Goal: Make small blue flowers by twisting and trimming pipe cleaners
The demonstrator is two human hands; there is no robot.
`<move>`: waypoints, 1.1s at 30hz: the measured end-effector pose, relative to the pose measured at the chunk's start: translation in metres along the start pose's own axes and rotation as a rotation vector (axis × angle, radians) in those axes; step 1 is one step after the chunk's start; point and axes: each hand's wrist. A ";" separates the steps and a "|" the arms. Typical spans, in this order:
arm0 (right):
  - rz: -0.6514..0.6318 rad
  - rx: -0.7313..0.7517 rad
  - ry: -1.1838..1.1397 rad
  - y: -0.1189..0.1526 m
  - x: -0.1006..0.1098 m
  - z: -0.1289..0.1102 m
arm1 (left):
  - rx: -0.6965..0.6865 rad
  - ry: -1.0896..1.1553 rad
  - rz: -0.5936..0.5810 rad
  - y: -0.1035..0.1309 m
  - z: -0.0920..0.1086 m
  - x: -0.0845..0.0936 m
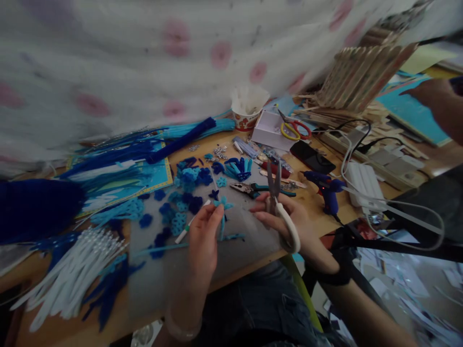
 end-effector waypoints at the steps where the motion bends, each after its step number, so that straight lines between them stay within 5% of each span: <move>1: 0.037 0.007 -0.074 -0.005 -0.009 -0.001 | -0.009 -0.008 -0.004 0.002 -0.001 -0.001; 7: 0.097 -0.050 -0.221 -0.021 -0.042 -0.004 | -0.051 -0.042 0.019 0.012 -0.004 -0.008; 14: 0.259 -0.011 -0.201 -0.021 -0.023 0.004 | 0.015 0.017 0.074 0.007 -0.005 -0.004; 23: -0.294 0.152 0.228 0.001 0.000 -0.001 | 0.129 0.088 -0.006 0.012 0.011 -0.007; 33: -0.280 0.362 0.708 0.013 0.008 -0.015 | 0.093 0.001 -0.178 0.020 0.024 -0.004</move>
Point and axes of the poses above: each hand's wrist, its own y-axis away from the middle knuckle, its own x-axis out of the back of the hand, z = x × y, and after that the axes turned 8 degrees about -z, right-handed
